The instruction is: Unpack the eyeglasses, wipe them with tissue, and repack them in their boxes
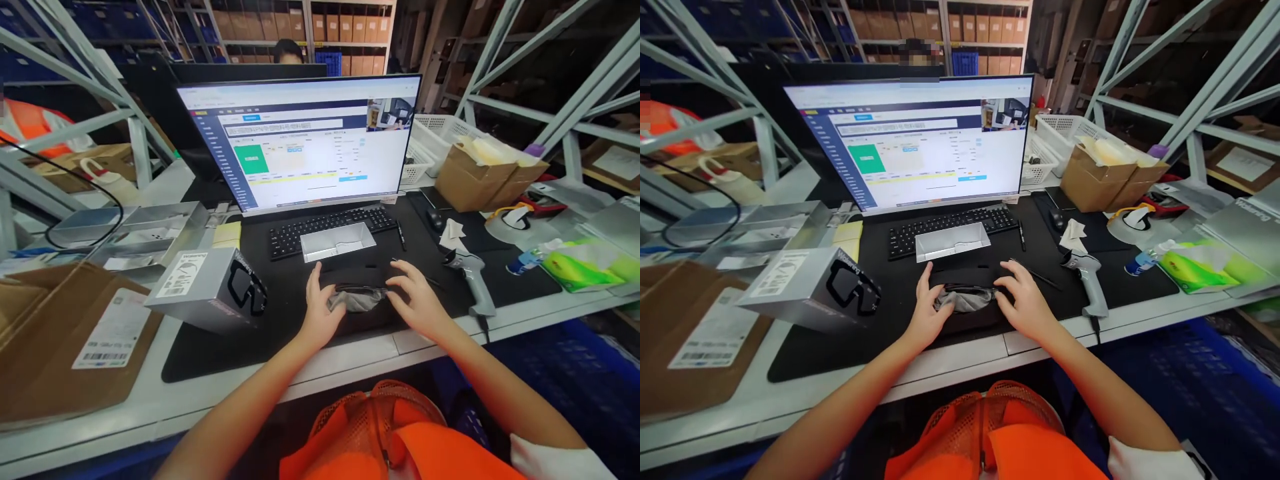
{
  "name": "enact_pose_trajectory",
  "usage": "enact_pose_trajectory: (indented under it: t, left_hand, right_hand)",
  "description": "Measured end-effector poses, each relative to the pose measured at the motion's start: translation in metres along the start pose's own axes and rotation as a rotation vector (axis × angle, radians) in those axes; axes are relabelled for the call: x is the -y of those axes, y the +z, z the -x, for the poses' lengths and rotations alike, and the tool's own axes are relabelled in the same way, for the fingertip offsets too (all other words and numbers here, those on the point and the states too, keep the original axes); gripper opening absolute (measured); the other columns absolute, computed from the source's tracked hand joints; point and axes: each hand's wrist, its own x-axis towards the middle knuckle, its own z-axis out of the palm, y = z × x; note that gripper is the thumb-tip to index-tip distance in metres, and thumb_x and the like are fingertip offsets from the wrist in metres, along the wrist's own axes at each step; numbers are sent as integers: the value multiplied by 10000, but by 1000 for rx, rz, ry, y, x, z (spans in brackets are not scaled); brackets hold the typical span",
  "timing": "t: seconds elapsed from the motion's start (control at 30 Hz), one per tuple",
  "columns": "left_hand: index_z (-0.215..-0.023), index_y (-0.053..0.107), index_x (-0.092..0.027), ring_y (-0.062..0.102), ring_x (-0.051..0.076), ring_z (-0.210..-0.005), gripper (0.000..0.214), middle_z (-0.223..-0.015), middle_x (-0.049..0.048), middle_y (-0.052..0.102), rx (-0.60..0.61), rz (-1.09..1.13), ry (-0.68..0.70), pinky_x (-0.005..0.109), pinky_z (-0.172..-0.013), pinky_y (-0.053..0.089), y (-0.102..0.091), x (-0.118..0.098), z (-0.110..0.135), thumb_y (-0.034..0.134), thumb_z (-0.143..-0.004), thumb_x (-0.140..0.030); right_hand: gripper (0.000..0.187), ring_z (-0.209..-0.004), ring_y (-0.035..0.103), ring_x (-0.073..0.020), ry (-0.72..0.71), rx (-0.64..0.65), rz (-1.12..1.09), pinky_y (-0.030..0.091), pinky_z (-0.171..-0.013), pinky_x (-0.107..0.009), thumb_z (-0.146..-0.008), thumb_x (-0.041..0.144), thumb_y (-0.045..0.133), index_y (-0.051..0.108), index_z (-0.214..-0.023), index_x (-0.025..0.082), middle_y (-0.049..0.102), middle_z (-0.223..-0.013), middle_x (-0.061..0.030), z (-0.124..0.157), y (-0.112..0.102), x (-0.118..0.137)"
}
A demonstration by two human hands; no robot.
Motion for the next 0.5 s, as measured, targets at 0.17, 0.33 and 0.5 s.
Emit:
enact_pose_trajectory:
  t: [0.17, 0.33, 0.5]
  left_hand:
    - [-1045, 571, -194, 54, 344, -1551, 319, -1678, 116, -11, 56, 28, -15, 579, -1229, 203, -3, -6, 8, 680, -748, -152]
    - [-1073, 564, -192, 117, 379, -1530, 439, -1659, 144, 56, 79, 8, -52, 604, -1212, 236, -10, -11, 5, 794, -704, -254]
    - [-1053, 579, -180, 152, 396, -1508, 506, -1643, 154, 110, 110, -47, -61, 612, -1195, 264, -15, -12, 4, 850, -670, -370]
  right_hand:
    - [176, -1501, 247, -388, -193, 153, 198, 347, -1146, -612, -908, 207, 606, 715, -1044, 184, 364, -1585, -152, -22, 12, 37]
    - [148, -1488, 262, -428, -169, 174, 407, 301, -1120, -701, -880, 187, 637, 712, -1005, 158, 330, -1609, -168, -42, 29, 50]
    - [107, -1479, 275, -445, -178, 175, 476, 323, -1110, -691, -897, 158, 586, 687, -903, 126, 353, -1586, -216, -46, 38, 50]
